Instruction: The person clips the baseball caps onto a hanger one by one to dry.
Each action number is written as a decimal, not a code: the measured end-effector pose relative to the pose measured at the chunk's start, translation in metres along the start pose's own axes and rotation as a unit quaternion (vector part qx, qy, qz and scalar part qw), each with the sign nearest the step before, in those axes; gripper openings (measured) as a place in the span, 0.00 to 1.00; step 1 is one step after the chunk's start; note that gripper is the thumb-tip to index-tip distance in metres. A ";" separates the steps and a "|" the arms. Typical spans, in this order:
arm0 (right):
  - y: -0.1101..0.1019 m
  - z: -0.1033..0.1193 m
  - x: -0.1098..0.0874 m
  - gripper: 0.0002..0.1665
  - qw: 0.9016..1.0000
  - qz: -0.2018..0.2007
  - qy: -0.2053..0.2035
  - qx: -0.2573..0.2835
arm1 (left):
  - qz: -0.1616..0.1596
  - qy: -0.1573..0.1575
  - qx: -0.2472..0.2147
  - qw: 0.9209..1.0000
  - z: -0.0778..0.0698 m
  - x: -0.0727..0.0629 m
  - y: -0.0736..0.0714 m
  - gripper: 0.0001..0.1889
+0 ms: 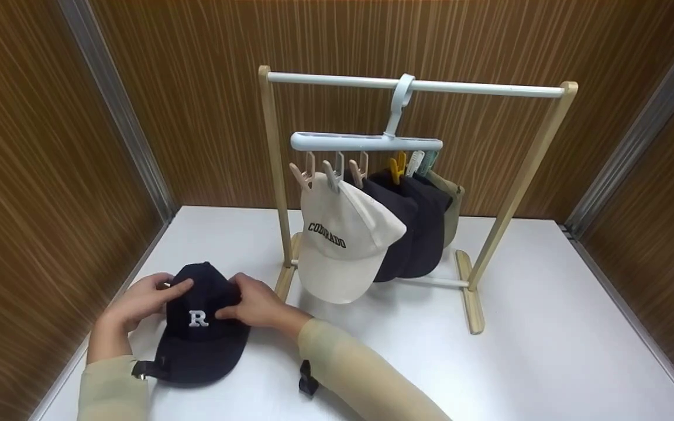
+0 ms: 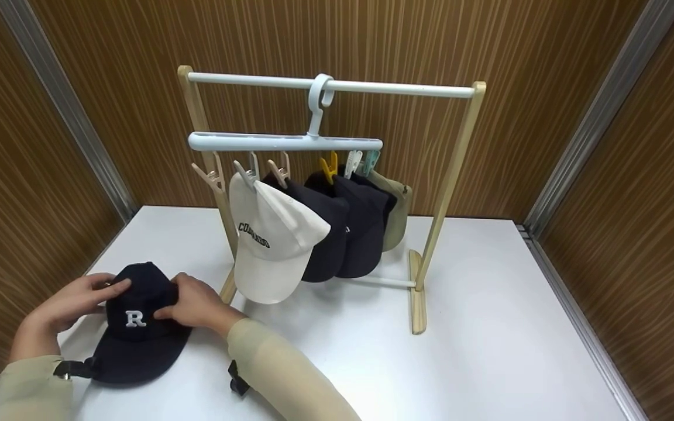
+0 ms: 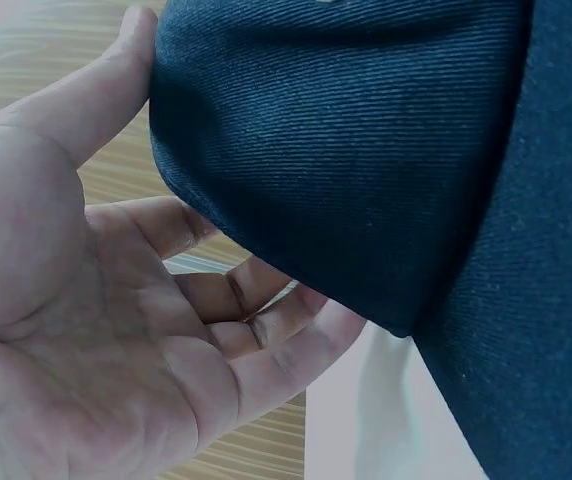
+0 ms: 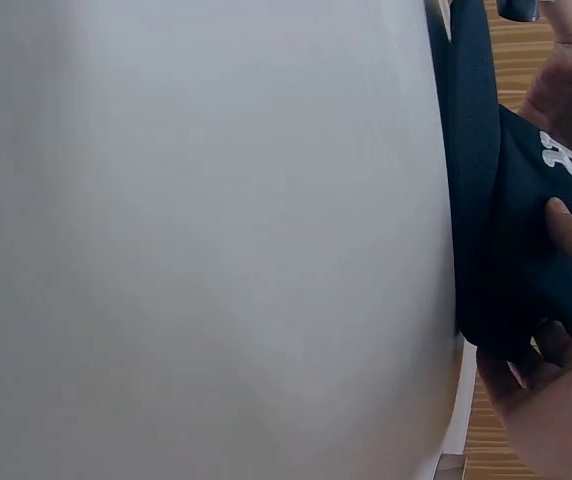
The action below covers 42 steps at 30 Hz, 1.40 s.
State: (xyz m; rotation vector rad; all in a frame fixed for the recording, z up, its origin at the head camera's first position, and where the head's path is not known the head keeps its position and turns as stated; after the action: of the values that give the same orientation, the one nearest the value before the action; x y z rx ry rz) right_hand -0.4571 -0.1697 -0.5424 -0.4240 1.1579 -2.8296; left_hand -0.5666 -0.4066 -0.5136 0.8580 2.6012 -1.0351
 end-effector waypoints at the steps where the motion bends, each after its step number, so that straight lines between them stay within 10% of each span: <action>1: 0.000 -0.001 0.000 0.33 1.000 -0.005 0.002 0.010 | -0.003 0.004 0.003 1.000 0.000 0.000 0.000 0.36; 12: -0.005 -0.004 -0.003 0.21 0.994 -0.043 0.008 0.101 | -0.026 0.042 0.018 0.999 -0.002 0.001 0.000 0.24; 42: -0.038 0.010 -0.038 0.16 0.983 -0.128 -0.054 0.119 | -0.002 0.115 -0.078 0.990 -0.024 0.000 0.010 0.16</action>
State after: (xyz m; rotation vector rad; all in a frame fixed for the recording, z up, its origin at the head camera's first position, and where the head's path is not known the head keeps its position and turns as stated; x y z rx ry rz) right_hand -0.4158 -0.1432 -0.5183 -0.7458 0.7825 -3.0641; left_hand -0.5601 -0.3845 -0.5014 0.9852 2.8284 -0.7591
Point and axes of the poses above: each hand's wrist, its own x-axis towards the middle knuckle, its own y-axis out of the palm, z = x × y, the point moved 2 cm from there along x, towards the middle knuckle, and after that the axes turned 14 degrees about -y, right-handed, at the moved point
